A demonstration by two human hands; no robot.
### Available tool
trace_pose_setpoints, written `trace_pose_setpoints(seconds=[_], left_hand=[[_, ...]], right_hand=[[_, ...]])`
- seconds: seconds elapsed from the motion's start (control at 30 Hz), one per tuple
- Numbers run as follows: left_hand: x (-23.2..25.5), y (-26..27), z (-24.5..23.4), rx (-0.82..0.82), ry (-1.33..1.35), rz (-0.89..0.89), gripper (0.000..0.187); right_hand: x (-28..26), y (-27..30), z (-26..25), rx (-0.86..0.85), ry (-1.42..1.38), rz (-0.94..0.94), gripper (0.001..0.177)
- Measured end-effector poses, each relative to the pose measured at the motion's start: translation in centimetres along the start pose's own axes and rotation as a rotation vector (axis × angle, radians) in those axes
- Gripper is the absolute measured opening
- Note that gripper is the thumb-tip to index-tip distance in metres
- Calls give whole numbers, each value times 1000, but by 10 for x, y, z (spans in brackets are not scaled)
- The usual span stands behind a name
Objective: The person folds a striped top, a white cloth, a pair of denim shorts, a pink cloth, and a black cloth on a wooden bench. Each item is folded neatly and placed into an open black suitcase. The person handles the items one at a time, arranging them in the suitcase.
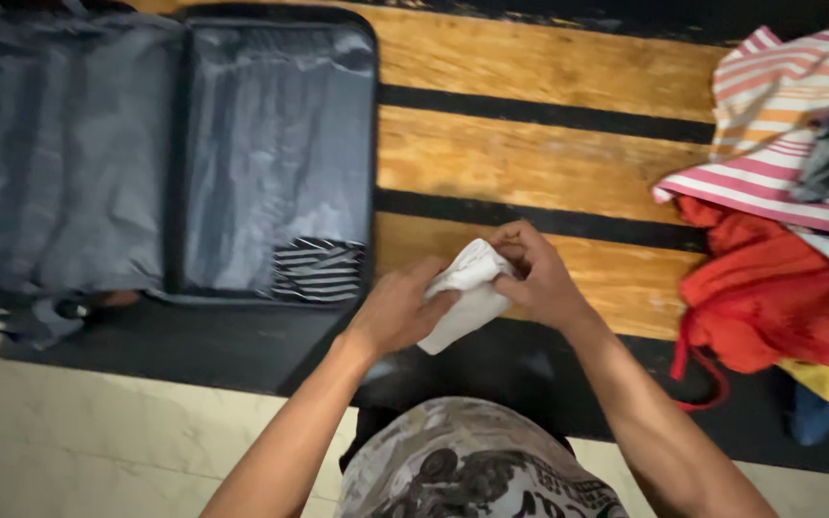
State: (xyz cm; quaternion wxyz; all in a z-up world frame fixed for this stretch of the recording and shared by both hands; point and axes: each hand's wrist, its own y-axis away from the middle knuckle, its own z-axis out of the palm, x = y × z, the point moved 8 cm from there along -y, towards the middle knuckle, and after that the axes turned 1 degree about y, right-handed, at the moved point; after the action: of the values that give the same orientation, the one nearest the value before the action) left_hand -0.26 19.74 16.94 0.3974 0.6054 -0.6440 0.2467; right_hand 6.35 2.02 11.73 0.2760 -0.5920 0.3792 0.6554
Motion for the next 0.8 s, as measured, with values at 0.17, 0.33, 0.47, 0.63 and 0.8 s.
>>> trace_pose_setpoints(seconds=[0.17,0.33,0.47,0.63,0.8], left_hand=[[-37,25,-89,175,-97,123,27],[-100,21,-188,62,-259,7,33],[-145,-1,-242,75,-389,80,32],[-240,-30,-226,-261,-177,-104,43],[-294,-29,-183,-693,-196,-288,52]], right_hand=[[-9,-54,88,43,-120,-40,45],[-2,-90,164,107,60,14,33],[2,-95,218,-65,678,-38,21],[19,-100,257,-244,1073,-243,35],[24,-104,240,-253,1133,-72,37]])
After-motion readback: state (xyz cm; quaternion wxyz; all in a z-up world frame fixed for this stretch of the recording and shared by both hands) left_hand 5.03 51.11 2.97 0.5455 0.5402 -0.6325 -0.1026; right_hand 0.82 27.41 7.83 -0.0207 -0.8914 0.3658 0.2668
